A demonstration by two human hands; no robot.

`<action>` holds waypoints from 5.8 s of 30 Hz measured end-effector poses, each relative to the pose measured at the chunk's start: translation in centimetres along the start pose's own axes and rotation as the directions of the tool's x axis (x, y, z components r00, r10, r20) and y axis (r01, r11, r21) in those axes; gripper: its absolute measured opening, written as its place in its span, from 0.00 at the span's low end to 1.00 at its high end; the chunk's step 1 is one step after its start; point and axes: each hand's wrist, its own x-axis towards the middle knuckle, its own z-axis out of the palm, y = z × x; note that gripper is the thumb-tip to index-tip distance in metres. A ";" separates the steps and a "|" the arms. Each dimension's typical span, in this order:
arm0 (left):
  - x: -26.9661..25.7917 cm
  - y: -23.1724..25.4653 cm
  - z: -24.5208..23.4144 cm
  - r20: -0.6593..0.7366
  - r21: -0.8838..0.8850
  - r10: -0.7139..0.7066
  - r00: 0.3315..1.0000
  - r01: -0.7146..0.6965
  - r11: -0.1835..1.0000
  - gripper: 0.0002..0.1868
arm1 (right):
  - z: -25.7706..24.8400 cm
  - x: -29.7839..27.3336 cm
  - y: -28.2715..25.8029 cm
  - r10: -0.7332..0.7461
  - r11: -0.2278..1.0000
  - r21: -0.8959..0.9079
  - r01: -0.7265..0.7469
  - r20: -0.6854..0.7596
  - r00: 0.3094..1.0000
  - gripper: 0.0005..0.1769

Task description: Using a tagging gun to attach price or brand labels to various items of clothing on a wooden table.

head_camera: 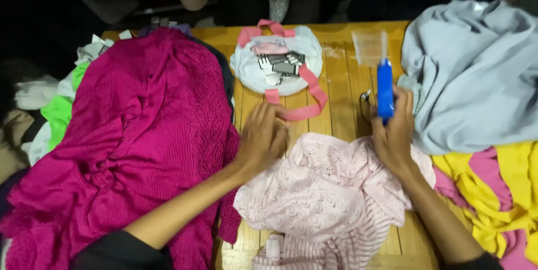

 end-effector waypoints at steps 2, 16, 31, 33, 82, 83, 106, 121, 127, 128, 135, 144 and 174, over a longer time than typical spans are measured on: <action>2.5 -1.7 -0.4 -0.074 0.187 0.057 0.996 -0.043 0.981 0.07 | -0.4 -1.0 -2.9 0.104 0.989 0.107 -0.103 -0.003 0.995 0.19; 12.6 -9.9 7.4 -0.268 0.728 -0.446 0.854 0.482 0.486 0.40 | -0.2 -5.3 -9.1 0.512 0.691 0.512 -0.511 0.153 0.845 0.17; 11.2 -6.8 5.4 -0.274 0.425 -0.429 0.860 0.509 0.749 0.26 | -0.7 -6.7 -6.6 0.457 0.642 0.617 -0.455 0.169 0.873 0.20; 11.0 -5.7 4.8 -0.197 0.225 -0.539 0.819 0.573 0.788 0.19 | -0.8 -7.0 -6.2 0.427 0.635 0.649 -0.418 0.156 0.891 0.18; -3.4 10.6 -0.7 -0.025 -0.313 -0.187 0.982 0.170 0.934 0.04 | -0.2 -8.7 -10.0 0.611 -0.074 0.747 -0.661 0.558 0.562 0.17; -3.2 9.8 -0.9 -0.011 -0.195 -0.220 0.975 0.214 0.957 0.06 | -0.5 -8.0 -10.3 0.626 -0.093 0.765 -0.638 0.543 0.559 0.16; -4.0 2.7 3.4 0.252 -0.689 -0.635 0.730 0.597 0.412 0.12 | -0.5 -9.3 -5.8 0.376 -0.030 0.653 -0.757 0.709 0.597 0.27; -3.8 3.2 2.6 0.442 -0.609 -0.440 0.782 0.621 0.493 0.22 | -0.3 -10.4 -3.9 0.675 -0.112 0.476 -0.872 0.680 0.284 0.23; -2.0 5.2 1.5 0.470 -0.727 -0.755 0.458 0.685 -0.038 0.14 | 0.0 -10.0 -3.5 0.673 -0.156 0.464 -0.872 0.696 0.250 0.22; -2.3 4.8 1.9 0.462 -0.736 -0.752 0.471 0.676 -0.029 0.14 | -0.2 -9.4 -3.9 0.671 -0.162 0.429 -0.889 0.708 0.220 0.26; -3.5 4.6 2.6 0.466 -0.775 -0.685 0.560 0.632 -0.011 0.12 | -0.3 -9.5 -4.0 0.689 -0.176 0.373 -0.911 0.707 0.157 0.27; -3.9 4.4 2.9 0.456 -0.780 -0.652 0.606 0.624 0.035 0.11 | -0.1 -10.1 -3.2 0.616 -0.150 0.407 -0.901 0.751 0.236 0.25; -4.2 5.2 2.8 0.336 -0.810 -0.570 0.750 0.539 0.232 0.12 | -0.1 -10.6 -2.7 0.613 -0.142 0.405 -0.903 0.753 0.241 0.28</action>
